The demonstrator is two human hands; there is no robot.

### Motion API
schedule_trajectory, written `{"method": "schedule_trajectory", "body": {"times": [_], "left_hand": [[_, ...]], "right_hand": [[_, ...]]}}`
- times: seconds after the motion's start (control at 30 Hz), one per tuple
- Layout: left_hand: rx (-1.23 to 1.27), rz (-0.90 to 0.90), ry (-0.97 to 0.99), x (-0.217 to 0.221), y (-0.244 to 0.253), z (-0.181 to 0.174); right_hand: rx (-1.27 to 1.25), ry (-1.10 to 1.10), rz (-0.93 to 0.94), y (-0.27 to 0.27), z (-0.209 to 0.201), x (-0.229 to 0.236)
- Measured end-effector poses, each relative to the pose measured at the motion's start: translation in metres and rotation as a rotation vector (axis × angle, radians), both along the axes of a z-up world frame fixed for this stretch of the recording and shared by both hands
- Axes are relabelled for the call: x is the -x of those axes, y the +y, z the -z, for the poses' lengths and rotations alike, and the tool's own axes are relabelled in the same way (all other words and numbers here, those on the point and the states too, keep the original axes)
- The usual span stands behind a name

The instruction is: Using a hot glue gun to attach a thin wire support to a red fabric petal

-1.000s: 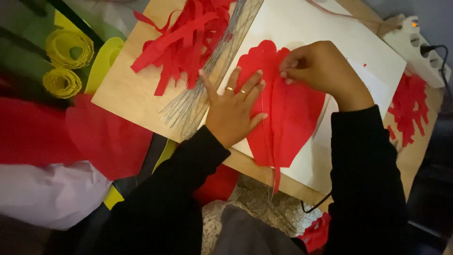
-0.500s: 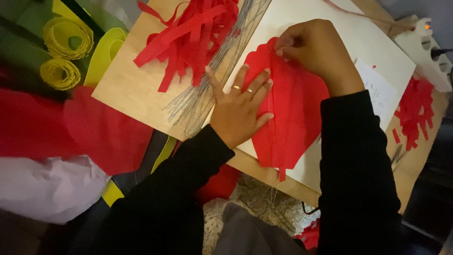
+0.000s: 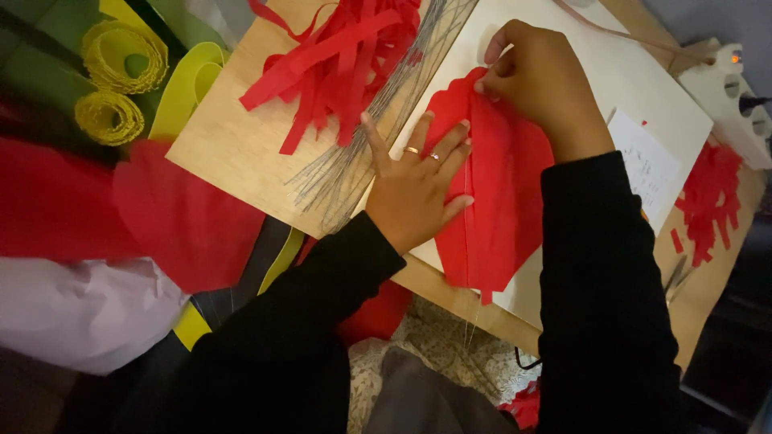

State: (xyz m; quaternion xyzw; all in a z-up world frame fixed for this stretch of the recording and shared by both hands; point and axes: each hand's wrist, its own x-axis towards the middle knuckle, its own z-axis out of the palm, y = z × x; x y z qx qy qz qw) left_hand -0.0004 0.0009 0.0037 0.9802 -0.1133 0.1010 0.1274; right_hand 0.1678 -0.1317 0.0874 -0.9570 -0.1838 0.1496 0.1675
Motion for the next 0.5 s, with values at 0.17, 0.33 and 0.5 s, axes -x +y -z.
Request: {"method": "schedule_trajectory", "body": {"times": [0.17,0.33,0.5], "left_hand": [[0.009,-0.007,-0.032,0.0,0.0,0.001],[-0.014,0.0,-0.007,0.0,0.001,0.0],[-0.05,-0.008,0.002,0.001,-0.002,0.001]], "right_hand": [[-0.122,-0.088,-0.067,-0.018,0.005,-0.005],[-0.127,-0.177,-0.128,-0.029,-0.009,0.03],[0.029,-0.253,-0.197,-0.024,0.016,0.072]]}}
